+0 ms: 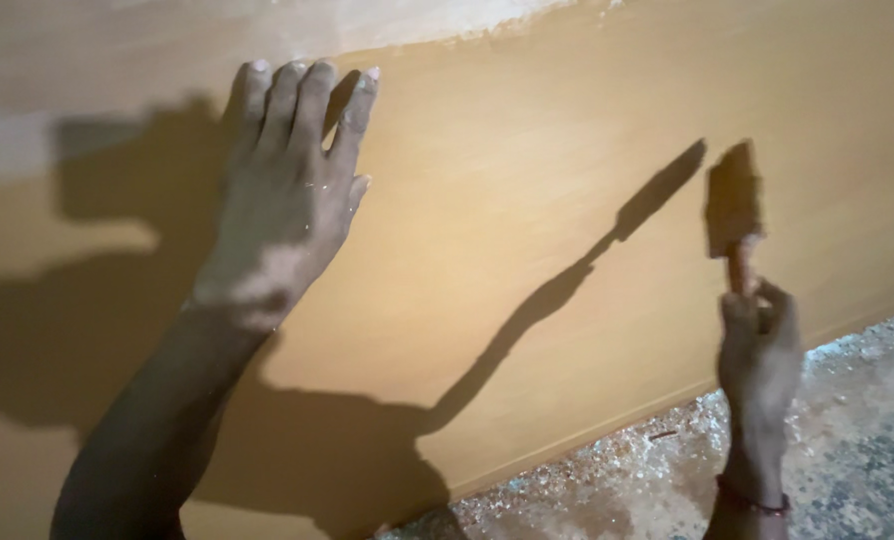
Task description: The person paints a wall with a brush, applying a light brown coat in steady strokes. The left hand rests on the wall for support while the right hand moves the brush across the surface.
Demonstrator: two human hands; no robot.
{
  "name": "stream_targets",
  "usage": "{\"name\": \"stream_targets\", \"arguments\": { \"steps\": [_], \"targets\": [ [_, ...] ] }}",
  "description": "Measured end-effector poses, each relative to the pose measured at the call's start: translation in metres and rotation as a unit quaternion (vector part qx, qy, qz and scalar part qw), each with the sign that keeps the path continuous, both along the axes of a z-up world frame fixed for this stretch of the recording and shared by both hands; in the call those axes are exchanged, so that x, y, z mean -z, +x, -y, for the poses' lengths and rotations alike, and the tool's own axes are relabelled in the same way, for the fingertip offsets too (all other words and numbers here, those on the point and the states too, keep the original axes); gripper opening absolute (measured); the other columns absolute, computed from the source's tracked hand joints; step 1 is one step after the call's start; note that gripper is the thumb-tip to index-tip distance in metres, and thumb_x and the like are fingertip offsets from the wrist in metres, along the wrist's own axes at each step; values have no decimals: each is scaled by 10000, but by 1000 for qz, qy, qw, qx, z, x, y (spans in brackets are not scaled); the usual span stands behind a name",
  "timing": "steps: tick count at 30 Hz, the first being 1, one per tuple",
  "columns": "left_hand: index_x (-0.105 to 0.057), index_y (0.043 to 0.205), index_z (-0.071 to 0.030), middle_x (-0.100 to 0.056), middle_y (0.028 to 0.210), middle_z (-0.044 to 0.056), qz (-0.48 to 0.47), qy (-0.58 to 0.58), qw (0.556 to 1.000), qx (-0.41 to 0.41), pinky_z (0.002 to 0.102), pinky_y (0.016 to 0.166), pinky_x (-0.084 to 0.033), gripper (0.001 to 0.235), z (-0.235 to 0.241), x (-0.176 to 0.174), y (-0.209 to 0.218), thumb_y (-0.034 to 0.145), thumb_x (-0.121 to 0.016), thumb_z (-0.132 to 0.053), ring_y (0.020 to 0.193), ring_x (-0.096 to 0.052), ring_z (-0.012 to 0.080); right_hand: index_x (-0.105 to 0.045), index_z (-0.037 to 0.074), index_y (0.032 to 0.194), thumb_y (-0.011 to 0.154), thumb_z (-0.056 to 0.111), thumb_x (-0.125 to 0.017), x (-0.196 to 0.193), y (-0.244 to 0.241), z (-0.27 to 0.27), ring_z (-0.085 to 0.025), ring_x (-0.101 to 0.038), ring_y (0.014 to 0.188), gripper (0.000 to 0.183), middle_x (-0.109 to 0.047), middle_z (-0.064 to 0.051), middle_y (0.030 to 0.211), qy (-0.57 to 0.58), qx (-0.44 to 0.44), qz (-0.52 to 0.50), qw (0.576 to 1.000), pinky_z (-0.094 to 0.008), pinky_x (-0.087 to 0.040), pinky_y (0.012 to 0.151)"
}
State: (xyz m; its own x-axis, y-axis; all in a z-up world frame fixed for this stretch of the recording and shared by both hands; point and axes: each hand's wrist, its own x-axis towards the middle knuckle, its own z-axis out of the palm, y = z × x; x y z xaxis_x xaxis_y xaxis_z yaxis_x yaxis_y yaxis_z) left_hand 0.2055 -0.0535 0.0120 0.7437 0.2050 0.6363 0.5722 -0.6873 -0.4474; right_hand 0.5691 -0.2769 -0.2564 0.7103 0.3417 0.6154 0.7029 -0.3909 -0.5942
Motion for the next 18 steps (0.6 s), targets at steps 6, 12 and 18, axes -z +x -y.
{"name": "stream_targets", "arguments": {
  "steps": [6,12,18],
  "targets": [
    [-273,1666,11,-247,1715,229,-22,-4,996,86,505,1342,-149,851,5,-1,40,1011,-730,-283,1605,-206,378,-622,130,1352,945,322,-653,-6,-63,-23,-160,-512,460,451,-652,-61,631,-133,-275,-103,946,-348,-442,399],
    [-189,1675,37,-181,1743,207,-29,24,995,91,499,1341,-123,956,-7,5,78,1005,-740,-365,1620,-159,349,-649,141,1338,971,337,-658,-8,-48,-20,-155,-548,561,416,-696,-65,724,-124,-311,-151,930,-340,-478,488],
    [-193,1668,15,-159,1736,205,-47,14,999,5,498,1310,-120,1017,-24,11,79,913,-777,-336,1606,-114,347,-581,50,1440,1104,322,-598,-17,25,10,-222,-623,737,433,-688,-147,920,-22,-37,-164,985,-398,-522,596]
  ]
}}
